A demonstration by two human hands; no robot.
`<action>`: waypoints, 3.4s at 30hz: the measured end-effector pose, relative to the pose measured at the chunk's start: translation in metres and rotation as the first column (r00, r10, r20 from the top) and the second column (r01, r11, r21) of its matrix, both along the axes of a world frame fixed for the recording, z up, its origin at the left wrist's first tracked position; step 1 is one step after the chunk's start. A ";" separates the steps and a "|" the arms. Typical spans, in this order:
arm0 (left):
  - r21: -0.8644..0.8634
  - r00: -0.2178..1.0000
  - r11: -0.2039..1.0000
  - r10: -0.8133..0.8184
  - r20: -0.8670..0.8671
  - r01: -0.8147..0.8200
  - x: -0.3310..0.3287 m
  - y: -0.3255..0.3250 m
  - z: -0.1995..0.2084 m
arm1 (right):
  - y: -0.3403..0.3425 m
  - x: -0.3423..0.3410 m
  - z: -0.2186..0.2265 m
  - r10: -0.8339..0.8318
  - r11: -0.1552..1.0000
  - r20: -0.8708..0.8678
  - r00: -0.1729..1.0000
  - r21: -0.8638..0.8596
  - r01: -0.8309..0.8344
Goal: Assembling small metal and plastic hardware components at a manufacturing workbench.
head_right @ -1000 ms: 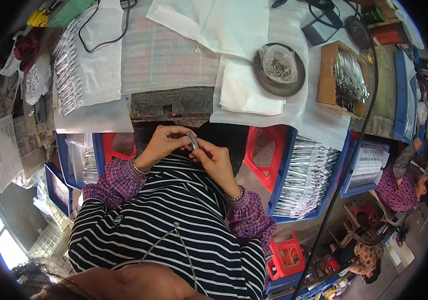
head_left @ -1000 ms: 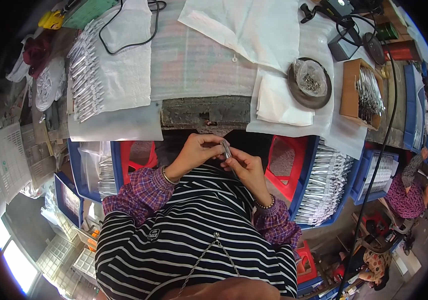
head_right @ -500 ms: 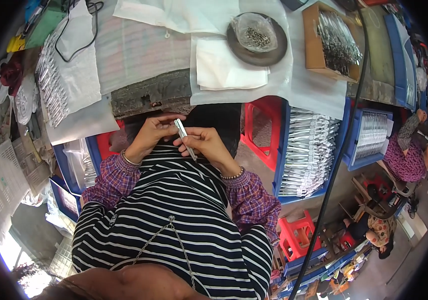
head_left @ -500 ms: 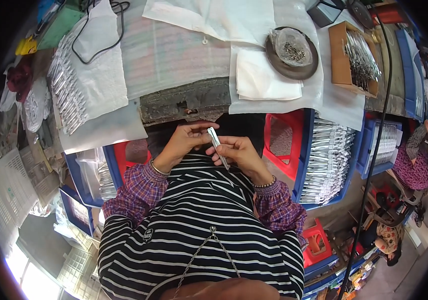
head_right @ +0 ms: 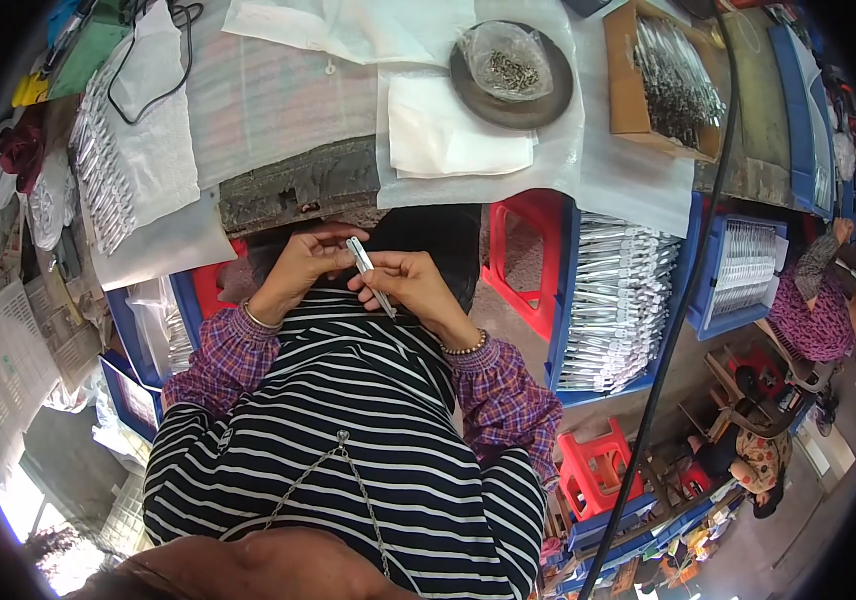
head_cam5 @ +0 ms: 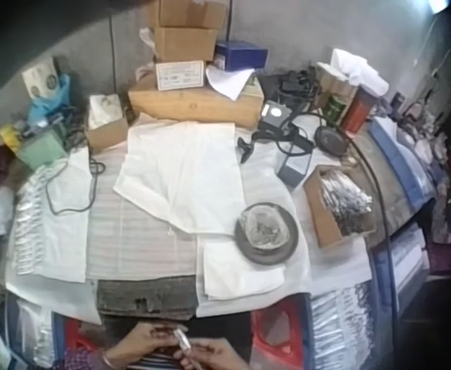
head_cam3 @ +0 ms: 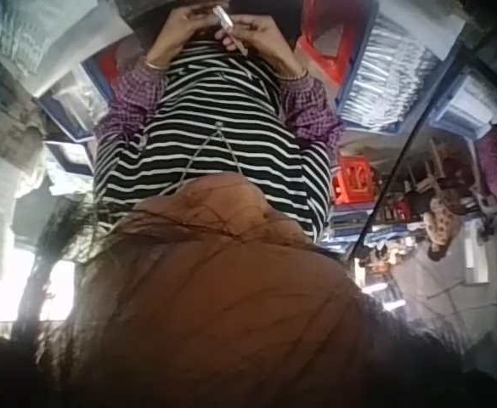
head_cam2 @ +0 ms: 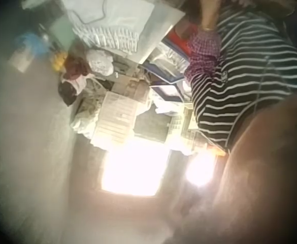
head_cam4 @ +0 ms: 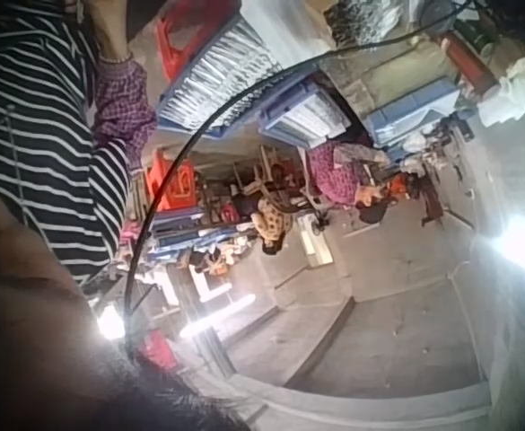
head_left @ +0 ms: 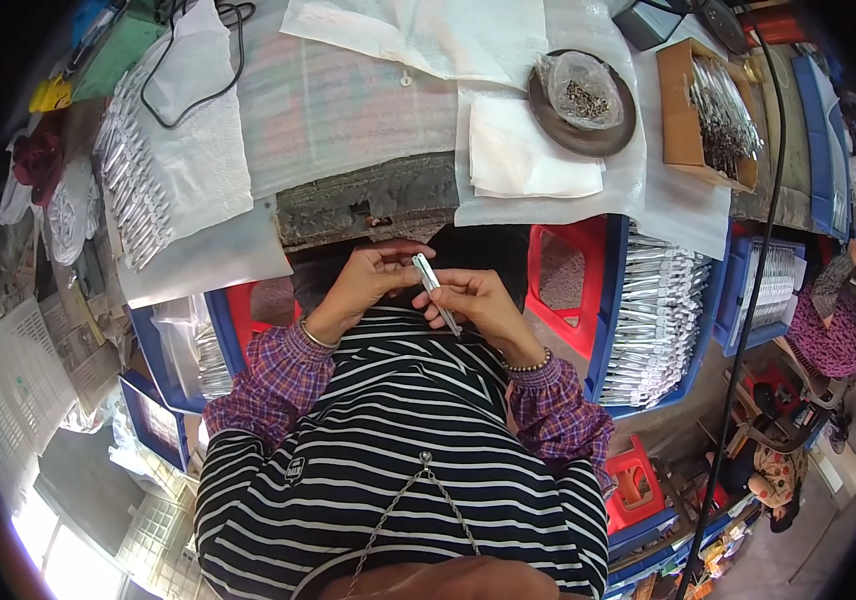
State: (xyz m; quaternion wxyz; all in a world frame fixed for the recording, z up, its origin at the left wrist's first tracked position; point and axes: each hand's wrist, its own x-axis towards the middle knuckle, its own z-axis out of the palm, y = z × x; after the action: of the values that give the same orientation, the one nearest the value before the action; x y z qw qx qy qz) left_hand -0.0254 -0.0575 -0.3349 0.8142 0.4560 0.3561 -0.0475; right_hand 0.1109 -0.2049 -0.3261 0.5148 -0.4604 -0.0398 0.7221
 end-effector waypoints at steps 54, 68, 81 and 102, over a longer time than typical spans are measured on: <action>0.926 0.899 0.173 0.354 0.259 -0.335 -0.144 0.197 0.107 | 0.019 -0.019 0.022 -0.100 0.878 0.946 0.308 0.229 -0.419; 0.961 0.541 -0.123 0.841 -0.032 0.248 -0.326 0.366 0.093 | 0.016 -0.025 0.003 -0.097 0.894 0.957 0.275 0.205 -0.399; 0.899 0.523 -0.148 0.847 -0.100 0.413 -0.333 0.362 0.098 | 0.011 -0.023 -0.003 -0.159 0.875 0.946 0.282 0.267 -0.403; 0.474 0.497 0.248 0.691 0.525 -0.845 -0.215 0.295 0.124 | 0.025 -0.024 0.022 -0.124 0.880 0.954 0.272 0.233 -0.415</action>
State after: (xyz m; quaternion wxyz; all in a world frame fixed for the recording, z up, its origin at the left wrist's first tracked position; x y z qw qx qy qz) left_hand -0.2402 0.2376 -0.2112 0.5302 0.4871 0.4348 0.5408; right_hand 0.0869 -0.1801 -0.3042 0.4054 -0.6621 -0.5442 0.3179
